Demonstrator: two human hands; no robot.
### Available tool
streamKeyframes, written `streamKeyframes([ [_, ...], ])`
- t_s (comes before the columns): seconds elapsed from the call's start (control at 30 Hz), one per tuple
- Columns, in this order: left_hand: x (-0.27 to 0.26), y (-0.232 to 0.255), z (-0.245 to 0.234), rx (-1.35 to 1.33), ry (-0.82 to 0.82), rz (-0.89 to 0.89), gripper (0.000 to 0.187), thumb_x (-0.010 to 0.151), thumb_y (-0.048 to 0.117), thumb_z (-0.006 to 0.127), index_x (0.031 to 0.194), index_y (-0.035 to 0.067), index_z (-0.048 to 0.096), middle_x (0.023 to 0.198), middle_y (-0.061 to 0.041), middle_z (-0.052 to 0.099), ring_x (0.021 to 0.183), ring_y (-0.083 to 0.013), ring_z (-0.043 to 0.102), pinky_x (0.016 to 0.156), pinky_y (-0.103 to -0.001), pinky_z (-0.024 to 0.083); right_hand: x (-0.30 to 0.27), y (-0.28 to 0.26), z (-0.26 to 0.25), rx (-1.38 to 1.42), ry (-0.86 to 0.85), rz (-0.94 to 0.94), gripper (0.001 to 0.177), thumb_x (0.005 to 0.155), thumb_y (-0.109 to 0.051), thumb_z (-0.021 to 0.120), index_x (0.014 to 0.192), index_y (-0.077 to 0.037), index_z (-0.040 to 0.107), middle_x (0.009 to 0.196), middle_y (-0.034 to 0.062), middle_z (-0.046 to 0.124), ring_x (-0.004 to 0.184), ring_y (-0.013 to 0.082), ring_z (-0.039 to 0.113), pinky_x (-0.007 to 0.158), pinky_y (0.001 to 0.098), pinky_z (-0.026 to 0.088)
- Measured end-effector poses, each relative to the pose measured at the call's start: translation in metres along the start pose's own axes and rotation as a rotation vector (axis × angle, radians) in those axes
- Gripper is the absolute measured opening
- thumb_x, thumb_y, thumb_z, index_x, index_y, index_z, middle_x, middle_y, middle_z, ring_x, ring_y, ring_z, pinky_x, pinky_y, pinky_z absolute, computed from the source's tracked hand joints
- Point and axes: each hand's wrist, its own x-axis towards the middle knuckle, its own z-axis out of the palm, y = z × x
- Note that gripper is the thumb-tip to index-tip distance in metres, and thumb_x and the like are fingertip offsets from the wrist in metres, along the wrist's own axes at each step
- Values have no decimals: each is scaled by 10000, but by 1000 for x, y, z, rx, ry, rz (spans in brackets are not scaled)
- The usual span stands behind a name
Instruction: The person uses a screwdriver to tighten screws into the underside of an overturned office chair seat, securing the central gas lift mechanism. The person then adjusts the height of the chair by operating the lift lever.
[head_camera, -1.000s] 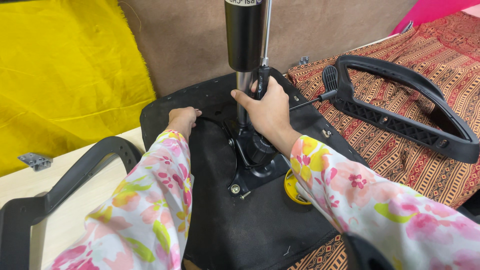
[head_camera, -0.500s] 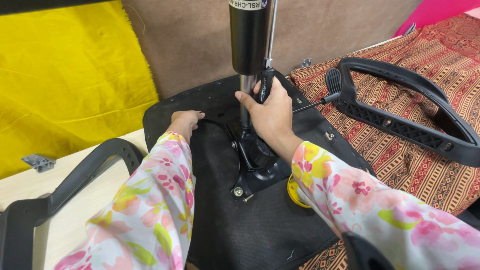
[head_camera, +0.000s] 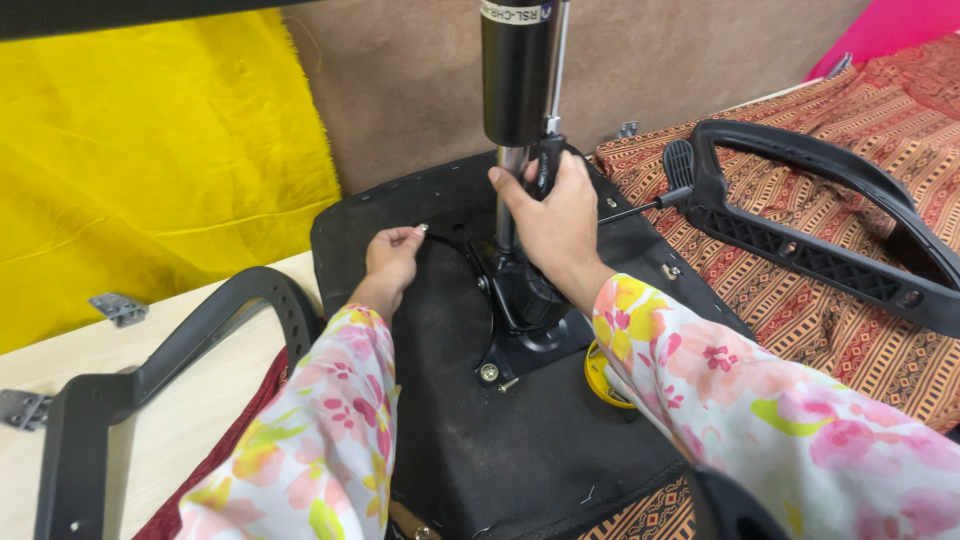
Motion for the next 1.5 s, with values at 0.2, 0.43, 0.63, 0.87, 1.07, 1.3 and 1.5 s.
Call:
streamKeyframes([
  [0.2,-111,24,-21,433,34,264,530,871,364,740,1337,157,593,1434,-85,543,1324,-264,530,1094,-444,393,-3,-10,-8,270,73,173,363,968,-357,743,925,-71,525,754,17,588,659,139,590,619,301,492],
  [0.43,-178,35,-40,703,-45,470,586,947,405,623,1449,130,494,1611,-149,324,1464,-321,341,1185,-456,266,-50,-60,-29,761,-39,520,269,1028,-352,538,1022,-88,489,750,15,616,600,156,661,535,303,517],
  [0.63,-196,28,-41,800,-70,456,639,946,407,589,1501,136,428,1631,-182,249,1493,-310,275,1206,-480,185,-114,-85,-24,639,-549,552,300,1036,-340,548,984,-49,496,645,108,601,486,178,602,467,304,484],
  [0.87,-218,29,-43,814,-33,475,642,964,409,560,1506,106,402,1609,-203,253,1481,-316,263,1189,-507,169,-14,-60,12,-21,-1015,466,409,930,-238,677,1289,-50,628,840,121,700,597,167,662,540,333,544],
  [1.07,-235,35,-54,740,13,463,537,948,325,579,1430,94,524,1559,-180,385,1413,-328,391,1201,-465,242,54,-61,24,-404,-877,-379,331,731,-167,871,1016,-32,771,941,162,778,847,285,759,790,388,591],
  [1.3,-237,40,-57,675,21,461,506,937,299,593,1390,77,561,1543,-184,408,1416,-325,395,1194,-460,242,75,-77,63,-427,-888,-567,227,756,-196,864,923,-59,796,919,134,781,897,315,755,855,416,580],
  [1.5,-239,43,-57,660,12,438,501,941,298,589,1391,80,563,1543,-179,408,1422,-314,393,1203,-456,241,116,-86,91,-635,-949,-555,245,722,-187,892,933,-81,826,928,133,785,909,319,755,854,420,586],
])
